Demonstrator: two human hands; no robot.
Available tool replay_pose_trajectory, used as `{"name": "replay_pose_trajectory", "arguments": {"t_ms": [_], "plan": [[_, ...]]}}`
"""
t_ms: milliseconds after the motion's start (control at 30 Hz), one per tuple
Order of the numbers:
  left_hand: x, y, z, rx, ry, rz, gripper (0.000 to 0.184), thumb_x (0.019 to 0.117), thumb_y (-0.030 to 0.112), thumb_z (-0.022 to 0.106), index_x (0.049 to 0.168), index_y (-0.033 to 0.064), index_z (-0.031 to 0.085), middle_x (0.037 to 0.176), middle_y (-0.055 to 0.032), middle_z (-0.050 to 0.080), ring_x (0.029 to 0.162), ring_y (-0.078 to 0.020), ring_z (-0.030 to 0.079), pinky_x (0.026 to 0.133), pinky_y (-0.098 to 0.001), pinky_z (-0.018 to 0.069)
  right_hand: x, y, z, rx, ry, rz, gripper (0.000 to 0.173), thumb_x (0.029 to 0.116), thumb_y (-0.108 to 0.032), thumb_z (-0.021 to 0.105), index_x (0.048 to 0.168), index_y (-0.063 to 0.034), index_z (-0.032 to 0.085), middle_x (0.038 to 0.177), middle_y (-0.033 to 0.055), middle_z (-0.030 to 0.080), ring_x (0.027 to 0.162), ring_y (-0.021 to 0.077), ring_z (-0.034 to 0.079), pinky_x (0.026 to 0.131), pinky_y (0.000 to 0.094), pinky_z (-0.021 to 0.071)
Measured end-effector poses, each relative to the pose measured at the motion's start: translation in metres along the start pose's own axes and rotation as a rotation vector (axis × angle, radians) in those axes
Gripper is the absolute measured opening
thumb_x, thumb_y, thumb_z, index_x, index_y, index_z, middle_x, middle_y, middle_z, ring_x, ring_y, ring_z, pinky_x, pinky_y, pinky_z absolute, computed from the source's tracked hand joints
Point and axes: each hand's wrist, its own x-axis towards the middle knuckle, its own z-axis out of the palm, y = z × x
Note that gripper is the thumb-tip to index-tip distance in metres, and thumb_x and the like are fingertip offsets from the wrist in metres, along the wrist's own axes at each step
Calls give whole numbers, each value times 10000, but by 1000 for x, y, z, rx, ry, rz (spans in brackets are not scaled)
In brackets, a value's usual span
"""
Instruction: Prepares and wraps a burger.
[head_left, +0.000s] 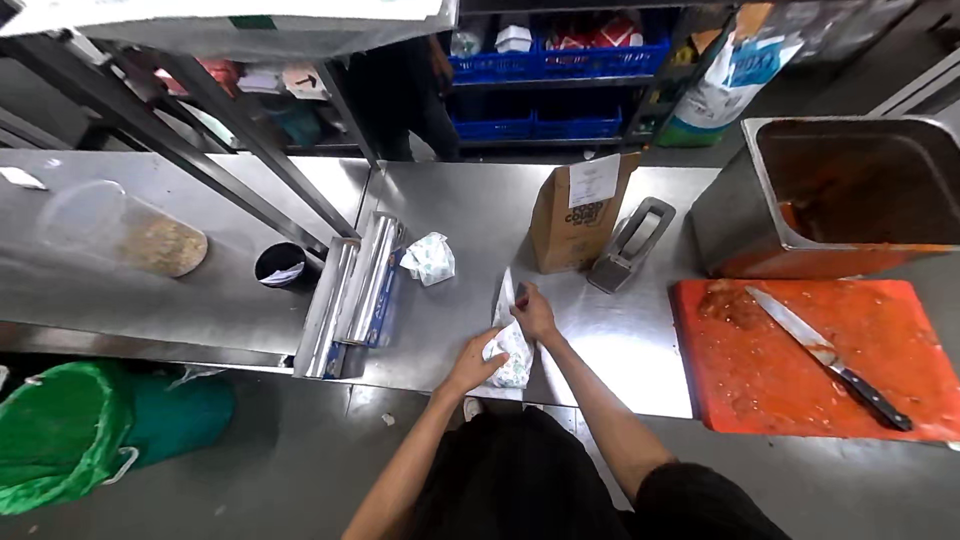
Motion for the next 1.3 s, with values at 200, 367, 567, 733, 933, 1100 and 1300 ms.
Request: {"name": "replay_pose_trajectory", "arguments": {"t_ms": [200,367,567,733,933,1100,1300], "plan": [[10,-22,15,-170,149,-137,589,863,192,818,1351,-19,567,1302,-231,617,1196,-331,618,1044,-530,507,-36,-18,-32,316,-246,-237,238,1010,-154,639,1151,28,696,1083,145,715,955,181,687,898,390,572],[-8,-9,31,-199,330,-315,554,864,128,790,1329,-11,523,1107,-246,662,965,-351,667,839,-540,558,-132,15,1,-202,5,-701,408,882,66,597,1250,-54,725,1384,86,662,1377,243,554,1194,452,417],[-27,3,15,-354,102,-507,593,1067,506,475,1440,47,509,1335,-217,609,1160,-355,639,948,-567,547,-164,44,26,-432,-23,-547,722,922,-251,695,1586,-247,412,1703,215,138,1580,406,98,1249,551,275],[-28,-5,33,-213,105,-464,710,923,437,758,1430,21,484,1197,-241,663,1004,-361,697,868,-562,587,-149,25,-51,148,-271,-271,438,922,2,660,1354,-76,666,1642,164,347,1489,268,395,1173,454,421],[-21,-3,31,-315,102,-513,735,885,389,813,1428,18,483,1215,-244,653,1026,-347,684,882,-526,578,-48,19,-180,321,563,360,631,1027,-512,560,1314,48,614,1297,295,611,1197,405,587,1013,590,449],[-13,6,35,-353,87,-545,683,867,330,834,1368,-30,539,1264,-248,629,1148,-333,636,967,-503,538,4,10,-195,163,574,346,426,1004,-357,635,1183,24,696,1227,285,652,1169,430,607,994,623,458],[-31,12,39,-490,131,-504,798,894,268,800,1483,-61,375,1354,-288,573,1203,-358,619,998,-507,542,-53,11,-133,427,591,212,317,1064,-242,561,1151,49,655,984,173,705,835,255,680,748,444,581]]}}
